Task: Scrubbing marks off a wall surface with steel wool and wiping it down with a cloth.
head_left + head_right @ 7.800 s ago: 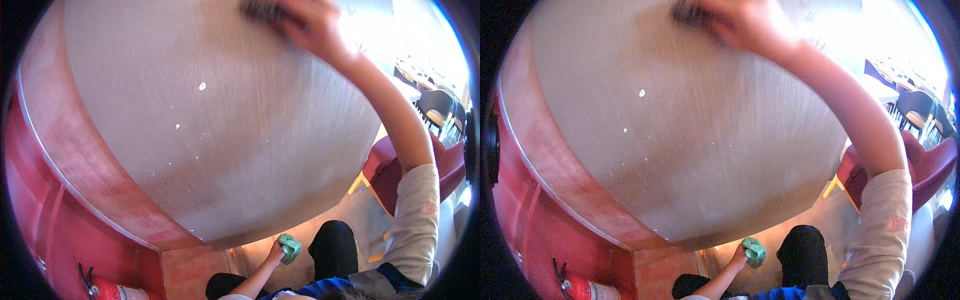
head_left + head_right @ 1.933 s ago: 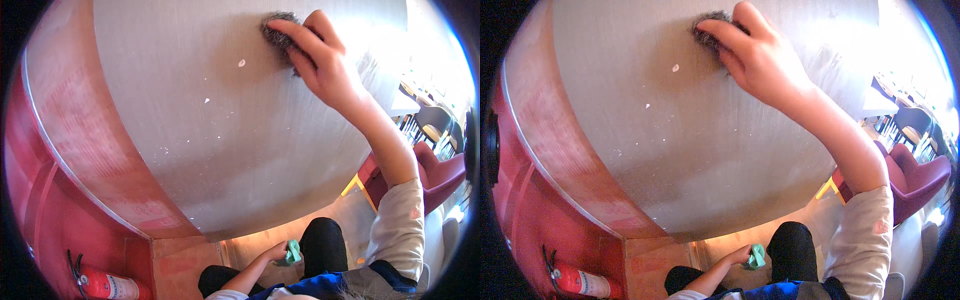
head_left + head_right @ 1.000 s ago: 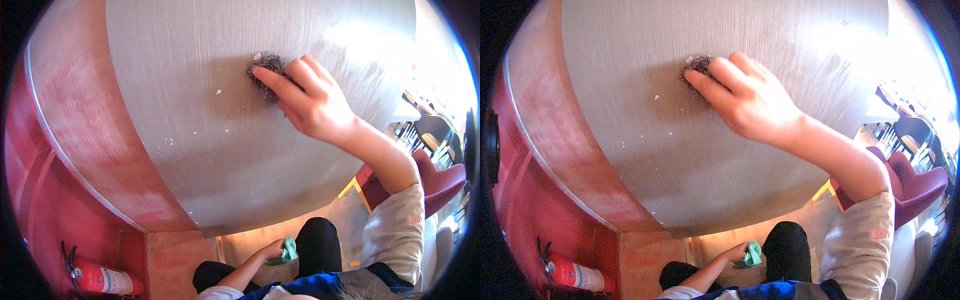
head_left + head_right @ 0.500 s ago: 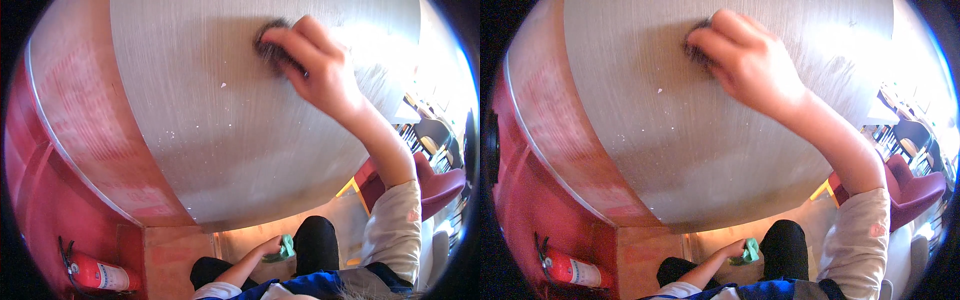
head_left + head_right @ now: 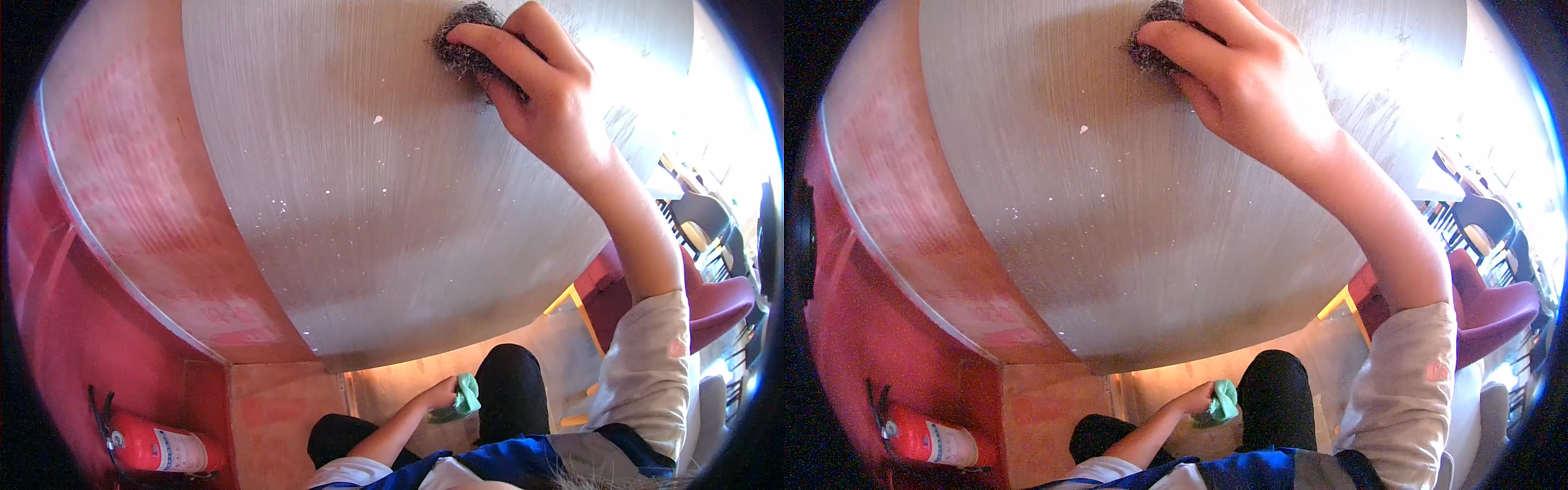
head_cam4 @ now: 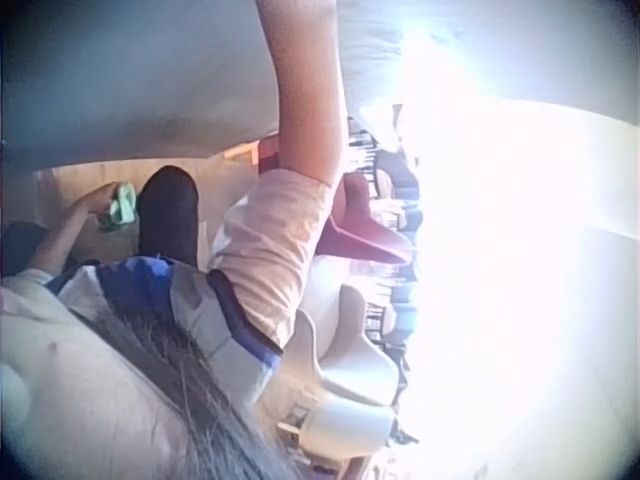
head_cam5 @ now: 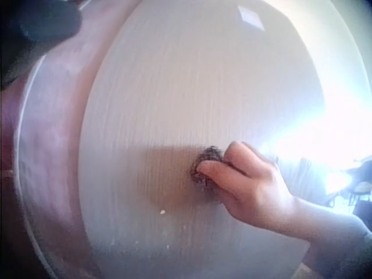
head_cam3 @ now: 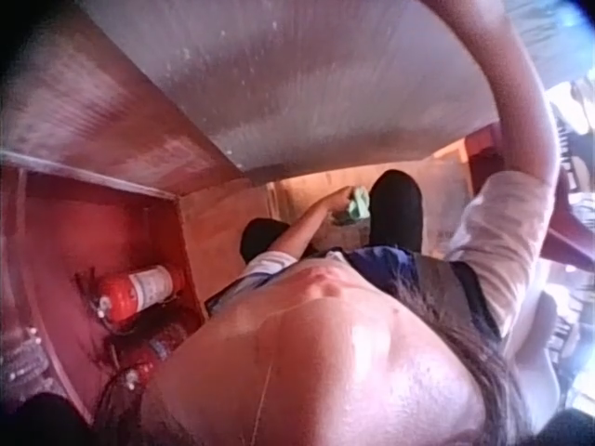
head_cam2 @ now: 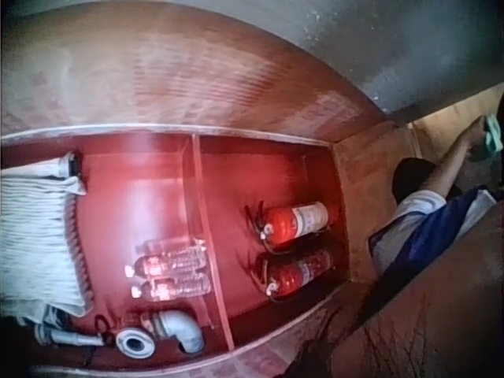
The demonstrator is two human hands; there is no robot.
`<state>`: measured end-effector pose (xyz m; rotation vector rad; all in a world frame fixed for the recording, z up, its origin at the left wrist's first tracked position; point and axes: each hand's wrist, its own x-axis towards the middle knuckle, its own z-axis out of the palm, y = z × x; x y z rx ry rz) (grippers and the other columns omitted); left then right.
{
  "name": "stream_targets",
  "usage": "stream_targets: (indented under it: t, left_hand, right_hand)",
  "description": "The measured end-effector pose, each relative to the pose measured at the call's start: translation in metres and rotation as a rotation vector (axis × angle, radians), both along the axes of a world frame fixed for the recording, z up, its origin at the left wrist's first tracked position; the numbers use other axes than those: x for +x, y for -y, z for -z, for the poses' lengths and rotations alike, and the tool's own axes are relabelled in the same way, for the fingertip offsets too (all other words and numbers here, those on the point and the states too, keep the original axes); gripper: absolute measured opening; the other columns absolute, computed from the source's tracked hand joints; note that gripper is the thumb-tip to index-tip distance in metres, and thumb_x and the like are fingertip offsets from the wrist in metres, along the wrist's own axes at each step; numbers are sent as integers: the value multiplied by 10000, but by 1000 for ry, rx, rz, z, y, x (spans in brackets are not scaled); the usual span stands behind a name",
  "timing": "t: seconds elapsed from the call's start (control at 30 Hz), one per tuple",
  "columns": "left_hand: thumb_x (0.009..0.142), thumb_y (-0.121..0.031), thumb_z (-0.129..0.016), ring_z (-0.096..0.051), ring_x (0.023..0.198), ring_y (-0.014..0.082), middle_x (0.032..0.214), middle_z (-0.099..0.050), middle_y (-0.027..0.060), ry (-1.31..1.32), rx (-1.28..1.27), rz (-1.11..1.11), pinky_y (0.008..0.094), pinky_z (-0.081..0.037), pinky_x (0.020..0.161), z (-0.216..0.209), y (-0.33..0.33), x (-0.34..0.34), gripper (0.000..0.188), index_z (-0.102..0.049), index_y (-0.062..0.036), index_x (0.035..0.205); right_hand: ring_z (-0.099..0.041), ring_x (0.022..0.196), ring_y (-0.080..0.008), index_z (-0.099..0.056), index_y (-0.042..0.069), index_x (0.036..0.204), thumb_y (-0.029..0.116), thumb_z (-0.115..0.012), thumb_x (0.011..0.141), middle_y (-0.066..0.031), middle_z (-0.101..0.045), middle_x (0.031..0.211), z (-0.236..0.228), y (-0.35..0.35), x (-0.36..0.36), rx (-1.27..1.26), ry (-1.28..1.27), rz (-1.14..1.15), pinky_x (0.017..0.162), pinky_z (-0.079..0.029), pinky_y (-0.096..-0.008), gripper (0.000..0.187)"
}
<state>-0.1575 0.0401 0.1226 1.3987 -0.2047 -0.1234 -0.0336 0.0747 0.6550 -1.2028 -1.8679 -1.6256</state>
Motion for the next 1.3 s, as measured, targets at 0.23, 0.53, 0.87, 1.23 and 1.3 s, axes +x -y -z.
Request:
stream_targets:
  t: [0.23,0.53,0.87,1.23,1.3]
  left_hand:
    - [730,-167,-694,-599,887,163,912,-645,45,-31,49,-102,323,-461,831,-19,-6,-9,246,-620,-85,949]
    - [723,-199,-716,-593,922,178,953,-639,60,-94,122,-180,334,-456,847,1,-6,-7,308,-605,-82,986]
    - [735,-190,-711,-594,908,168,942,-638,48,-63,35,-44,330,-463,838,0,-8,-2,287,-610,-85,982]
    - [747,-172,-688,-593,904,171,944,-640,51,-40,59,-117,328,-461,836,-12,-5,-5,257,-609,-71,969]
    - [744,-166,-679,-595,908,175,946,-641,60,-5,37,-21,336,-460,844,6,-3,-1,266,-610,-65,981]
  right_hand:
    - [-528,739,-268,-646,95,989,-8,-681,607,-78,-448,787,14,4,0,-68,-59,31,648,-473,-368,397]
    - [-532,736,-268,-658,102,973,-18,-686,574,-74,-457,796,25,8,0,-77,-101,45,641,-472,-370,418]
    - [-508,643,-204,-686,109,1010,-70,-713,597,-63,-447,770,17,-2,-10,-21,-99,42,583,-457,-307,451]
    - [-529,734,-267,-657,108,967,-14,-682,584,-72,-452,786,19,-3,-2,-14,-87,18,637,-471,-368,403]
    - [-527,731,-264,-658,110,972,-14,-678,584,-72,-444,782,16,-7,-3,32,-87,-27,633,-470,-367,408]
